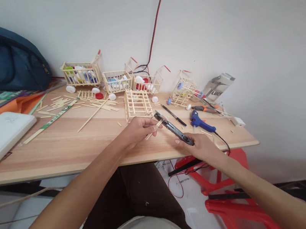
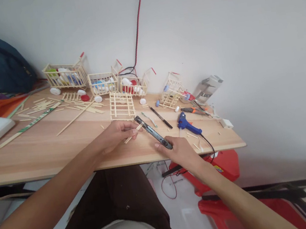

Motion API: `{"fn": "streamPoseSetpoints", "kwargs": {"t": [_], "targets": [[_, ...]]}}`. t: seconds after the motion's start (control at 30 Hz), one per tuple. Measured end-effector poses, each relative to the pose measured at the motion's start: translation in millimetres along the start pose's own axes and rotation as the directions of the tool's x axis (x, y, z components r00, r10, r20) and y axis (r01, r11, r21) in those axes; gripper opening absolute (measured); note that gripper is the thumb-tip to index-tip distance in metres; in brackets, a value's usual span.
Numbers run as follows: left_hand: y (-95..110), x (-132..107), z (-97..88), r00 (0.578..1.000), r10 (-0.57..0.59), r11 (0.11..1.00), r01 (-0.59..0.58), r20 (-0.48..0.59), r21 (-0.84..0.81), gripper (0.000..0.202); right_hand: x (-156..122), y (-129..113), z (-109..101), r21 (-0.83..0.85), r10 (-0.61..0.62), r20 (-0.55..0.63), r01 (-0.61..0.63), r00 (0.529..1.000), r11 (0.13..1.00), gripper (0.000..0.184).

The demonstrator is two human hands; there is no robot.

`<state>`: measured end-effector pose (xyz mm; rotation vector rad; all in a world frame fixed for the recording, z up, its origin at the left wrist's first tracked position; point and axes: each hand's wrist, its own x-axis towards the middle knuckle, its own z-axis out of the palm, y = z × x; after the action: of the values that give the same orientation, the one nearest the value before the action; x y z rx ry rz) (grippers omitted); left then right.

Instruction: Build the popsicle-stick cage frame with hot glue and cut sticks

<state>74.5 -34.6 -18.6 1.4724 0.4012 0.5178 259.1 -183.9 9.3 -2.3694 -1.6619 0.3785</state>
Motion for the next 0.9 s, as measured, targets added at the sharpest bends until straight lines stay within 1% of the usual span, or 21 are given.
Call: {"fn": "streamPoseSetpoints", "kwargs": {"t": [0.07, 0.17, 0.23, 0.33, 0.43, 0.57, 0.7, 0.9], "targets": [[-1, 1, 0.7, 1.0, 0.008, 1.0, -0.008, 0.007, 0.016, 0.022, 0, 1, 1, -0.012, -0.025, 0.029, 0.025, 0.999, 1.0, 0.054], [1, 1, 1.7, 1.0, 0.014, 0.998, -0.014, 0.004, 0.053, 0.02, 2, 0, 1, -0.063, -0.017, 0.044, 0.019, 0.999, 0.998, 0.056], [3, 1, 1.6, 1.0, 0.021, 0.997, -0.021, 0.001, 0.071, 0.017, 3, -1, 2, -0.068, -0.028, 0.024, 0.029, 0.999, 0.997, 0.056], [8, 1, 0.9, 1.0, 0.021, 0.996, -0.022, 0.009, 0.081, 0.022, 4, -1, 5, -0.051, -0.075, -0.024, 0.074, 0.997, 0.996, 0.056], [10, 3, 0.7, 1.0, 0.006, 0.996, -0.007, 0.014, 0.086, 0.021, 7, 2, 10, -0.045, -0.09, -0.049, 0.088, 0.995, 0.995, 0.055], [8, 7, 1.4, 1.0, -0.008, 0.994, 0.006, 0.014, 0.109, 0.018, 10, 7, 16, -0.038, -0.094, -0.062, 0.092, 0.994, 0.995, 0.055], [5, 10, 1.3, 1.0, -0.022, 0.995, 0.021, 0.008, 0.102, 0.021, 12, 10, 18, -0.042, -0.104, -0.076, 0.101, 0.992, 0.994, 0.056], [2, 10, -2.0, 1.0, 0.006, 0.991, -0.01, 0.028, 0.136, 0.021, 11, 9, 16, -0.056, -0.131, -0.086, 0.126, 0.988, 0.99, 0.056]]}}
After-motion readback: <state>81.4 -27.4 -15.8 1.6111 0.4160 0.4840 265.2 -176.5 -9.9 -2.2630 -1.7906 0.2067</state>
